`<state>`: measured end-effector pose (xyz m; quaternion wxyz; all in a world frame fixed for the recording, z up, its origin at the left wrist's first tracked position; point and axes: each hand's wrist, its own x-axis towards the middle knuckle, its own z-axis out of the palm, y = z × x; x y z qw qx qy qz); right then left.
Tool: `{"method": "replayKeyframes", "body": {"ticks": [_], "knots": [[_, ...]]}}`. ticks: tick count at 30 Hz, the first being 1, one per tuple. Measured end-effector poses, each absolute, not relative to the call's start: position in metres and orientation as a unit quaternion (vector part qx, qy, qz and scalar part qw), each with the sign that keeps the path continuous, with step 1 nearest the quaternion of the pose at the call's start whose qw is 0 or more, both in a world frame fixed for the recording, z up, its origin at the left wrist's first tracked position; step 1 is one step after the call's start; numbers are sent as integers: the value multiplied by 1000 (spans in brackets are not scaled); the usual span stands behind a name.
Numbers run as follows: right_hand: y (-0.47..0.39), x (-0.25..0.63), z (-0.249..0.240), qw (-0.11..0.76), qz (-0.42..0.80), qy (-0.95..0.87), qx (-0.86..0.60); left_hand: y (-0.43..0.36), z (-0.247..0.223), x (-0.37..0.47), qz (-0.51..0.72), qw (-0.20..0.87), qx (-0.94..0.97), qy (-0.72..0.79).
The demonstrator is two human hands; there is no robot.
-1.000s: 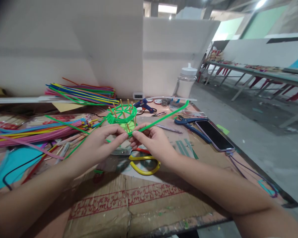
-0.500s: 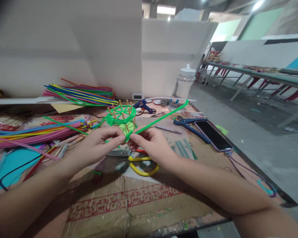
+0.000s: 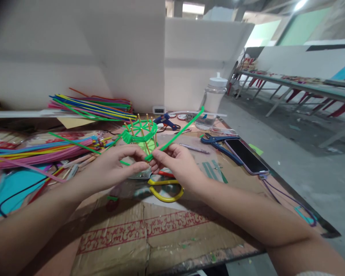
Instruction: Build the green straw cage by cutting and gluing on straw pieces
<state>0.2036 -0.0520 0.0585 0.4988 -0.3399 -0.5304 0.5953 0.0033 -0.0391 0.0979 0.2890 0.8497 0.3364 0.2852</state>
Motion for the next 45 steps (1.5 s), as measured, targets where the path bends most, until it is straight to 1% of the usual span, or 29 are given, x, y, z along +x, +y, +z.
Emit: {"method": "replayKeyframes", "body": {"ticks": [4, 8, 17, 25, 29, 36, 39, 45], "knots": [[-54, 204, 63, 508, 595, -534, -322, -39, 95, 5, 322, 274, 837, 349], [-57, 202, 66, 506, 591, -535, -329, -41, 94, 7, 328, 280, 832, 349], [-60, 200, 68, 530, 580, -537, -309, -48, 96, 11, 347, 240, 837, 348], [-62, 199, 70, 521, 550, -561, -335, -53, 99, 14, 343, 251, 823, 377], [-62, 198, 69, 516, 554, -560, -336, -53, 97, 15, 344, 263, 827, 359], [-63, 199, 71, 524, 551, -553, -340, -54, 92, 15, 372, 214, 829, 360], [-63, 199, 72, 523, 552, -558, -332, -54, 93, 16, 371, 231, 824, 361], [-64, 200, 75, 519, 531, -570, -352, -54, 97, 16, 351, 320, 805, 356]]}}
